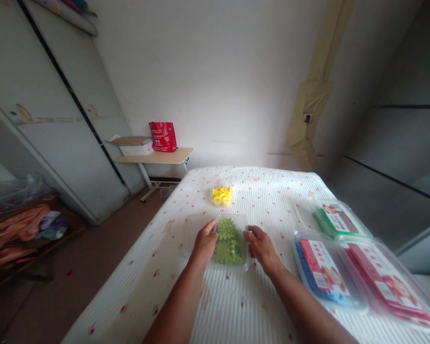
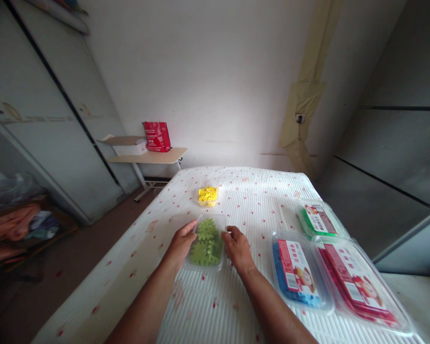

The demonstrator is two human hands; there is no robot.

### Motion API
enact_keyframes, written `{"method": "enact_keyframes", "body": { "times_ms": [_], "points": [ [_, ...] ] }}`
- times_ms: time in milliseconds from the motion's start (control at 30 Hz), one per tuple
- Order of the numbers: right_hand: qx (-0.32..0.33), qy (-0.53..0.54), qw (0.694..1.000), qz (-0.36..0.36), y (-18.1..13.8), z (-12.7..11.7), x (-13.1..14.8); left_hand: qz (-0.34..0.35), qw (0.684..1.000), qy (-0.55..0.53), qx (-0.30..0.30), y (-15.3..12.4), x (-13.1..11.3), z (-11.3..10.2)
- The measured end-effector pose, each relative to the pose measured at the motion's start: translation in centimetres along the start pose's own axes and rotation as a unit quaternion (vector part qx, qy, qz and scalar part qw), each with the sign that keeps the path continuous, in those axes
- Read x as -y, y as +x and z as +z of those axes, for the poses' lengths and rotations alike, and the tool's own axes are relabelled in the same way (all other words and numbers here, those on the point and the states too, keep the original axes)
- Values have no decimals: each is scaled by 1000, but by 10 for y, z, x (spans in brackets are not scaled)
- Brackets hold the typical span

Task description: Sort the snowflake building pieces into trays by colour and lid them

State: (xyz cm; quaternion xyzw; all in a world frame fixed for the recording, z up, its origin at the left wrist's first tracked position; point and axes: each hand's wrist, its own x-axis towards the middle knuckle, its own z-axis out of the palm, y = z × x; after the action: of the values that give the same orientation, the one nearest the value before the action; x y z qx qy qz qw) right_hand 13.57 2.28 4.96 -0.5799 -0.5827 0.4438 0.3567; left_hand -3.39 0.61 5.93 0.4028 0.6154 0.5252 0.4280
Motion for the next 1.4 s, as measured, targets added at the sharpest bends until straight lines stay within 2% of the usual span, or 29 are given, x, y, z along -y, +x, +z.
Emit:
{"method": "enact_keyframes", "body": {
  "times_ms": [233, 300, 433, 567, 833, 1100, 1400],
  "points": [
    [-27, 61, 997, 29, 15, -5, 19, 7, 997, 78, -26, 16, 1, -11],
    [-35, 72, 996, 48, 22, -3, 22, 28, 991, 124, -29, 24, 0, -12],
    [-56, 126, 987, 88, 35, 5, 21, 81, 973, 215, -33, 42, 0, -8],
    [-62, 165, 982, 66, 40, 13, 16, 89, 966, 235, -54, 55, 6, 0],
    [-89, 153, 983, 49, 43, 14, 14, 87, 970, 220, -60, 63, 13, 5],
    [-116, 125, 985, -1, 48, 18, 2, 87, 977, 184, -57, 62, 13, 8],
    [-114, 159, 980, 26, 50, 21, 1, 69, 985, 152, -52, 62, 17, 9]
  ]
}}
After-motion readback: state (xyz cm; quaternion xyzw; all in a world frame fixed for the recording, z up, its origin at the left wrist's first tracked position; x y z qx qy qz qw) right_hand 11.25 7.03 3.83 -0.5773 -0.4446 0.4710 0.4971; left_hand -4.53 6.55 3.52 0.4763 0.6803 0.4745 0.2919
